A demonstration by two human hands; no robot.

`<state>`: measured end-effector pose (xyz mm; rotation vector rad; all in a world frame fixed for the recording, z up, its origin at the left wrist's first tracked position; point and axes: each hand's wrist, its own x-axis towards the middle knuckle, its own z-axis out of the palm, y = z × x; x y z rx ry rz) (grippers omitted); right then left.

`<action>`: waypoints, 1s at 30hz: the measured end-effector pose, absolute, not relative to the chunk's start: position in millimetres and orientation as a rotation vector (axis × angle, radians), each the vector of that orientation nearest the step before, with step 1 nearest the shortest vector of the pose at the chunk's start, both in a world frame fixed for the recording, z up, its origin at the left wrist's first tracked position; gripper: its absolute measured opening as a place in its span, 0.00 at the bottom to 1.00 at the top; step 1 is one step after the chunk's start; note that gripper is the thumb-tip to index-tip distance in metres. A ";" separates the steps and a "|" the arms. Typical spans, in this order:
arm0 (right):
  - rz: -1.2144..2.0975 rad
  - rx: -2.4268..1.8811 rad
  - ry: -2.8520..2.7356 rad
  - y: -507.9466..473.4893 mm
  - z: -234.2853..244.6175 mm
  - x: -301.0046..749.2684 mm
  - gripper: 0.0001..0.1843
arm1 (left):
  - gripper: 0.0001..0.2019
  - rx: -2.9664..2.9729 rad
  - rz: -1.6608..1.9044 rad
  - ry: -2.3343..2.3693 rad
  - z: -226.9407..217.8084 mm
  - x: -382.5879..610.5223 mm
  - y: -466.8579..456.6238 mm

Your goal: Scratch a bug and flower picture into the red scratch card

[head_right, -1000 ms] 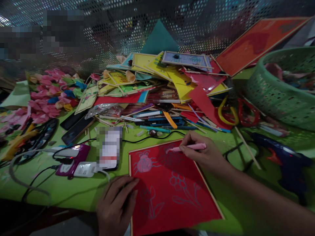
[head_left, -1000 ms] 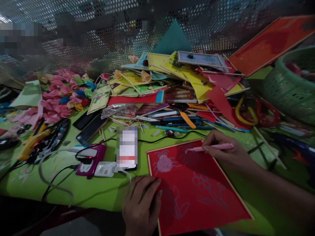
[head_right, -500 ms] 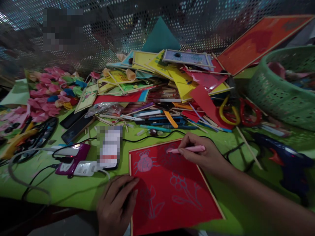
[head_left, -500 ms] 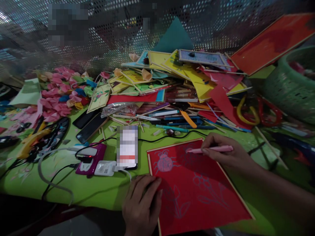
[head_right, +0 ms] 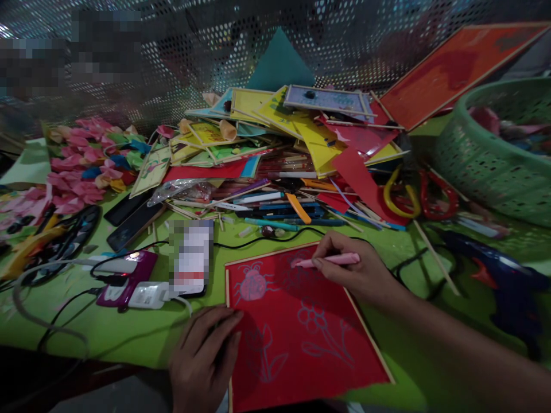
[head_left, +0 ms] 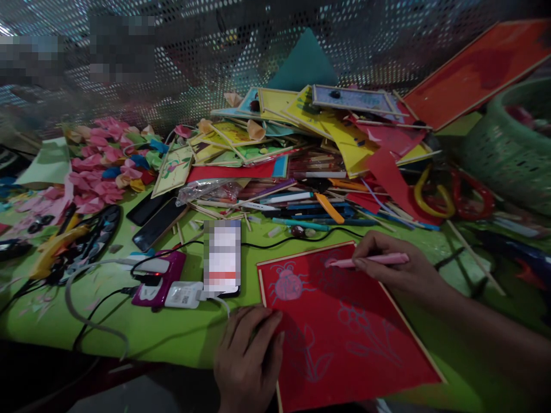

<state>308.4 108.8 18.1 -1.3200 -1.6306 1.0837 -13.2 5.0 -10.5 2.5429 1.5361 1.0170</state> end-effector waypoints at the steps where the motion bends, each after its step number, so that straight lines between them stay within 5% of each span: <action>1: 1.075 -1.333 -1.628 108.8 18.0 308.5 0.10 | 0.15 2.544 1.014 1.540 -10.7 -13.4 5.0; 30: 1.039 -1.380 -1.526 109.5 10.5 314.5 0.11 | 0.16 2.540 1.007 1.549 -14.6 -14.4 4.1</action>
